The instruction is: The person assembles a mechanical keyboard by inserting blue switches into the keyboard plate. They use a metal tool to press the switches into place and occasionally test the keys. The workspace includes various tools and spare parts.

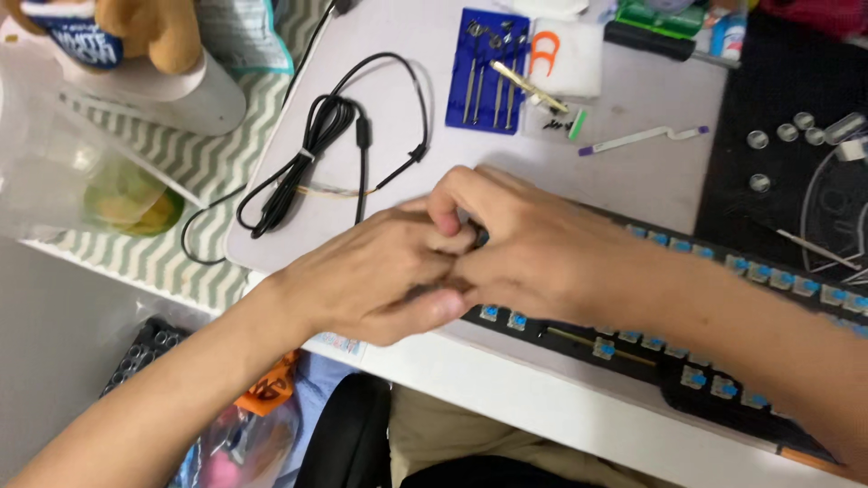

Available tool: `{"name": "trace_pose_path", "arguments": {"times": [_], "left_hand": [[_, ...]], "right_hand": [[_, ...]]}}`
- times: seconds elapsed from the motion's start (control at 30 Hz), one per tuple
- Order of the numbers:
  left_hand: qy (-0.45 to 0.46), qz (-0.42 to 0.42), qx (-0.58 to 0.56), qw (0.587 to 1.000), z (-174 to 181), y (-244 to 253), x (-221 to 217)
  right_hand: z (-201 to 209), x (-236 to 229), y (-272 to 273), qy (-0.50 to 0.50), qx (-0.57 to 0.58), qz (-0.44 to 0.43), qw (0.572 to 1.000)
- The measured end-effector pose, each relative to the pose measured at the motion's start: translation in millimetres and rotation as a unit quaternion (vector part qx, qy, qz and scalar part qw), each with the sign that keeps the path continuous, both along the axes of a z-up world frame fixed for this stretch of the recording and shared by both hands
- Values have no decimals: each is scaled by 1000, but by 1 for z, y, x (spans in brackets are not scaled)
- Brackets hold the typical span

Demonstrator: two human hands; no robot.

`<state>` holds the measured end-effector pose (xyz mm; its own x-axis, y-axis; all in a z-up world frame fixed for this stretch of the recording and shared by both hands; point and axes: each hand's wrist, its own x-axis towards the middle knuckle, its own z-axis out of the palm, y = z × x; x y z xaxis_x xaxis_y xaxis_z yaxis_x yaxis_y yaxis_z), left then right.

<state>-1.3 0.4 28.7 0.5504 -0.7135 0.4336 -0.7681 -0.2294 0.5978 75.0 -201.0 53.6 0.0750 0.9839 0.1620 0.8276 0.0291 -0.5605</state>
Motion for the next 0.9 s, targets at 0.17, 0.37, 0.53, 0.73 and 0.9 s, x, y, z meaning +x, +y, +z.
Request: {"name": "trace_pose_path", "arguments": {"times": [0.17, 0.37, 0.53, 0.73, 0.9], "left_hand": [[16, 34, 35, 999, -2, -1, -3], [35, 42, 61, 997, -1, 0, -4], [28, 51, 78, 995, -2, -1, -5], [18, 53, 81, 995, -3, -1, -7], [20, 66, 66, 995, -2, -2, -8]], "right_hand": [[-12, -13, -8, 94, 95, -55, 990], [-14, -17, -13, 84, 122, -68, 987], [-18, -19, -15, 76, 120, -81, 986], [-9, -9, -25, 123, 98, -102, 982], [-10, 40, -35, 16, 76, -179, 981]]}}
